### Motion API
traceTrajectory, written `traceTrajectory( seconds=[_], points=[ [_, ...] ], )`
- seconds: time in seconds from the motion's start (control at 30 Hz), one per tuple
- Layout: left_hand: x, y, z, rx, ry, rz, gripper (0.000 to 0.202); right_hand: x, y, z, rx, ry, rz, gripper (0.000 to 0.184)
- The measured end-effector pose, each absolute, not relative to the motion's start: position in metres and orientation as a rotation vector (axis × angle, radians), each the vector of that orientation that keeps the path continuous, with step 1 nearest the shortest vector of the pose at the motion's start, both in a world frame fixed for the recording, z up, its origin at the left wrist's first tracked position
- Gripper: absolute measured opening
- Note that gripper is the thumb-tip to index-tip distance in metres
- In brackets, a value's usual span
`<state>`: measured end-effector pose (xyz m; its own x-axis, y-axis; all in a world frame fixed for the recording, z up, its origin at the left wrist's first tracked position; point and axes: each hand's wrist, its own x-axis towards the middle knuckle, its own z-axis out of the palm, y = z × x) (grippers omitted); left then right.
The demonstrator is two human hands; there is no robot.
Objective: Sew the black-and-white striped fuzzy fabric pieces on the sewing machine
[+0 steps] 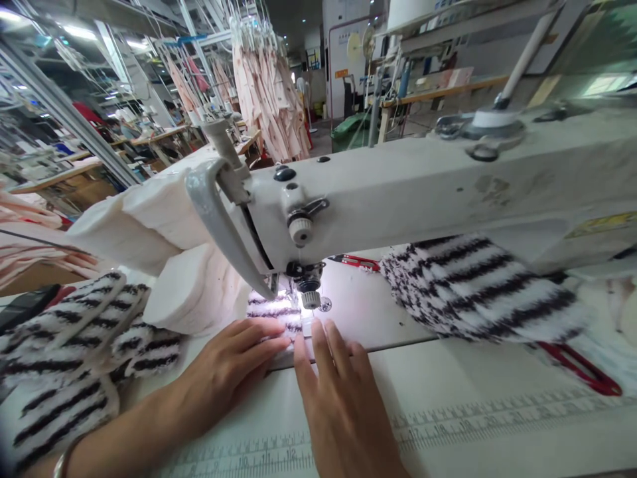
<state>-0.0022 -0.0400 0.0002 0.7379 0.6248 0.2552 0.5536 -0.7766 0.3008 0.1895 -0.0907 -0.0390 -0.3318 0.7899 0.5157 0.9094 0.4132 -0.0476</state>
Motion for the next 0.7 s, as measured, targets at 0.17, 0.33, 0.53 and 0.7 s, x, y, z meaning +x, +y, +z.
traceTrajectory(
  seconds=[0.17,0.33,0.53,0.7],
  points=[
    [0.000,-0.027,-0.002,2.807,0.967,0.507,0.027,0.190,-0.069,-0.028,-1.443,-2.274,-0.345,0.049],
    [-0.004,-0.013,-0.010,2.926,0.961,0.565,0.031,0.192,-0.053,-0.017,-1.410,-2.259,-0.321,0.035],
    [-0.010,0.001,-0.019,2.950,1.074,0.487,0.026,0.194,-0.064,-0.025,-1.468,-2.316,-0.240,0.055],
    [-0.007,0.000,-0.011,2.942,1.165,0.428,0.017,0.201,-0.081,-0.043,-1.465,-2.276,-0.229,0.064]
  ],
)
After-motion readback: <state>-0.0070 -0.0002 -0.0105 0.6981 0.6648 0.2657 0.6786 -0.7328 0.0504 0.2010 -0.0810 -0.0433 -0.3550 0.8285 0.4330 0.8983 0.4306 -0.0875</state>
